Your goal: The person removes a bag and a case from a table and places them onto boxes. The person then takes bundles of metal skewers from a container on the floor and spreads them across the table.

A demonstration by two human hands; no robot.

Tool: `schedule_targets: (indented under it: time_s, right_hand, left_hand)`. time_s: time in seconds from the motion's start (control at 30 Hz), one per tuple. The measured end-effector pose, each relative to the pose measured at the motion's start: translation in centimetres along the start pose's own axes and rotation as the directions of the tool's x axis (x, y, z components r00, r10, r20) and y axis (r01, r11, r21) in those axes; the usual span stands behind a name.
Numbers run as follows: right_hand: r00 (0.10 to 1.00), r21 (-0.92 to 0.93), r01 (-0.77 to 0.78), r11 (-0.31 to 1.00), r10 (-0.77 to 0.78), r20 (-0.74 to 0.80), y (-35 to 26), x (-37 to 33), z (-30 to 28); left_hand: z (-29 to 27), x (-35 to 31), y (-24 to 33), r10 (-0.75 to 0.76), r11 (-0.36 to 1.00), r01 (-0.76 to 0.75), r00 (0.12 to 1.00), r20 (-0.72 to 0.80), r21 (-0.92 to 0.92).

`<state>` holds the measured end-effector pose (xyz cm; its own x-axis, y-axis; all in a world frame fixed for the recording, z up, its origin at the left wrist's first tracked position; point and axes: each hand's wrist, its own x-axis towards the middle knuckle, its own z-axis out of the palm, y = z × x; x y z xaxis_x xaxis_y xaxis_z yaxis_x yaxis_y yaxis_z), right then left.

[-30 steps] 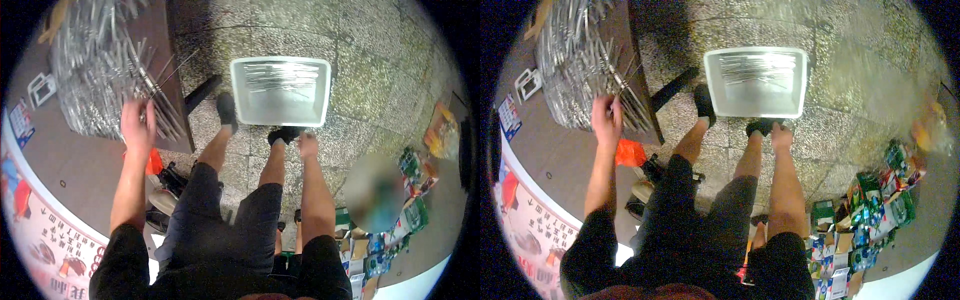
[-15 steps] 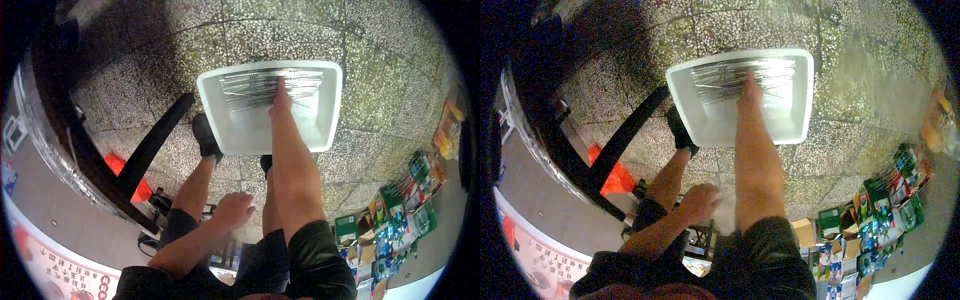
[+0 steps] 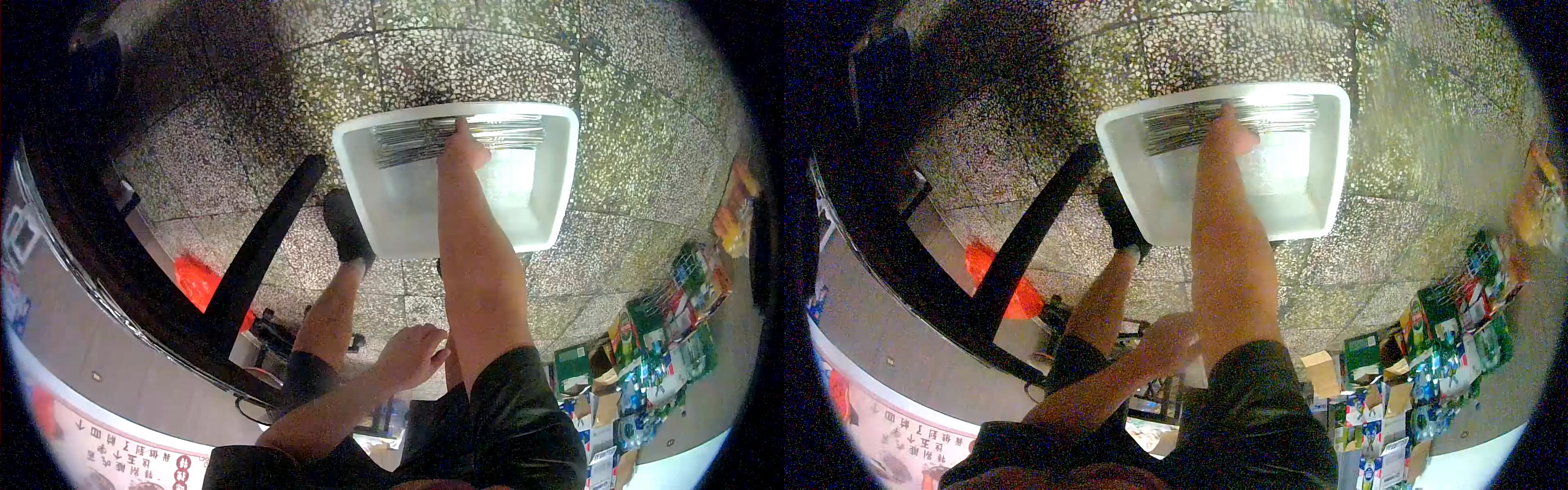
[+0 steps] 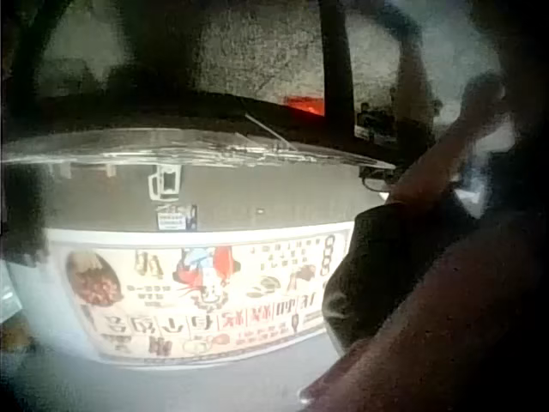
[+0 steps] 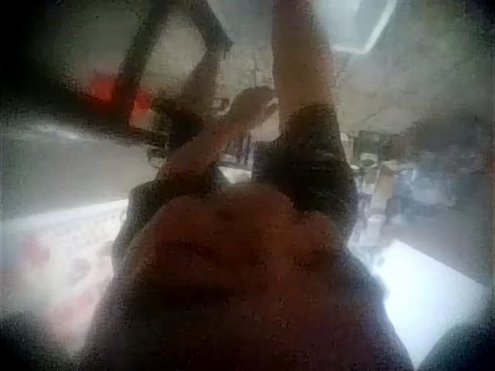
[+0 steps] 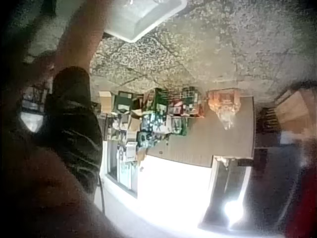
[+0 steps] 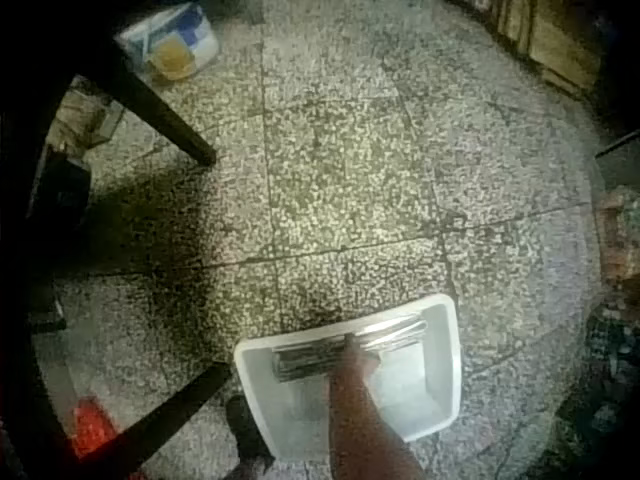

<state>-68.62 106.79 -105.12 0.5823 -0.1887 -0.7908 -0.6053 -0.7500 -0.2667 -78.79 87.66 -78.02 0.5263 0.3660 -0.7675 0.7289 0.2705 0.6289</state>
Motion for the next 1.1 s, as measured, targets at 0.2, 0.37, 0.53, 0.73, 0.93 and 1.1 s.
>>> schedule_targets:
  time_s: [0.2, 0.37, 0.53, 0.73, 0.93, 1.1]
  right_hand:
    - [0.993, 0.270, -0.075, 0.960, 0.048, 0.104, 0.0, -0.1, 0.2]
    - [0.996, 0.390, 0.018, 0.921, -0.052, 0.075, 1.8, 2.2, -0.2]
    - [0.977, 0.407, -0.030, 0.913, -0.059, 0.204, 4.3, 3.2, -3.4]
    - [0.829, 0.528, -0.042, 0.848, -0.265, 0.492, 6.5, 6.2, -7.9]
    - [0.767, 0.336, -0.170, 0.926, -0.090, 0.635, 6.9, 7.0, -14.8]
    - [0.662, 0.253, -0.245, 0.936, -0.029, 0.749, 5.4, 7.8, -17.6]
  left_hand:
    - [-0.6, -0.5, 0.0, -0.017, 1.000, 0.017, 1.000, -0.001, -0.012]
    - [-0.6, -0.1, -1.5, 0.008, 0.999, -0.011, 0.998, -0.069, -0.046]
    - [-1.1, -0.5, -1.8, -0.025, 1.000, 0.025, 0.990, -0.136, -0.006]
    - [0.1, 0.1, -3.7, -0.100, 0.994, 0.079, 0.941, -0.324, -0.078]
    - [1.3, 2.1, -2.3, 0.031, 0.978, 0.086, 0.840, -0.542, 0.189]
    - [-1.9, 14.8, -0.1, 0.039, 0.910, 0.163, 0.881, -0.471, 0.381]
